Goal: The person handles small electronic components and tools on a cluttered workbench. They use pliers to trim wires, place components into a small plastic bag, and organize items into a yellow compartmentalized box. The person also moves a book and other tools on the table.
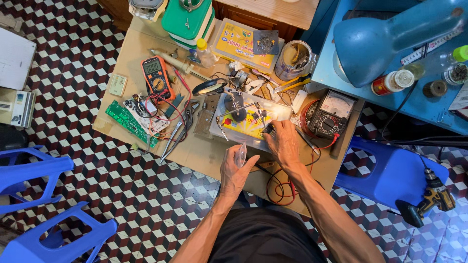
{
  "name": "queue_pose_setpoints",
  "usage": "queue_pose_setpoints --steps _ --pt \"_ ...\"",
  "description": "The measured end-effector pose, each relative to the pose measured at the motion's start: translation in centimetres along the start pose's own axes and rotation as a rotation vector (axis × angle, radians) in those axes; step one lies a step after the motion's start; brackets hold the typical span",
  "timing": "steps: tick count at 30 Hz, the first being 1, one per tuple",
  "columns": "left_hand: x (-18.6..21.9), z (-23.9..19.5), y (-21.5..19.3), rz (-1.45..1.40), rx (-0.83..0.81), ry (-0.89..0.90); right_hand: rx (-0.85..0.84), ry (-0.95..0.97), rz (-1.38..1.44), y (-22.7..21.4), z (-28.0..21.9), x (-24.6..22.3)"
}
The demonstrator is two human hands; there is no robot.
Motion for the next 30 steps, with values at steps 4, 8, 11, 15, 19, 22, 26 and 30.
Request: queue_pose_setpoints --steps 4,8,11,15,19,22,26,30 --pt "0.0 0.1 -0.4 0.014 0.002 -0.007 0.049 -0.035 -0.014 0.0 -0.1 -0.1" --pt "0.3 -0.1 -0.5 0.012 0.014 0.010 0.047 -0.028 0.021 0.2 -0.1 0.6" --pt "-0.4 -0.4 -0.5 0.014 -0.010 -0.058 0.061 -0.052 0.018 0.2 -0.3 0.5" --pt "0.1 -0.9 -0.6 0.026 0.024 0.025 0.016 -0.027 0.030 0.2 -0.2 0.6" --pt "-0.4 -1.3 -0.5 0.043 0.032 -0.010 -0.015 0.024 0.103 0.4 -0.3 1.0" --pt "-1.1 -1.3 -0.4 0.032 0.052 -0.034 0.038 -0.059 0.071 0.0 -0.3 0.3" --pt "-1.8 -1.1 -0.2 0.000 0.065 -0.020 0.037 -0.057 0.092 0.3 -0.1 0.4" --pt "-1.4 -1.2 -0.5 0.042 0.092 0.049 0.030 -0.071 0.083 0.7 -0.1 0.1"
Point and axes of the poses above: each hand's wrist, its own z-axis towards the middle knuckle, its own y-axis out of the palm, x = y × z, the point moved 8 cm from there along z, towards the middle knuckle, and after that the axes turned 13 degrees about -x, right-handed, at the moved point
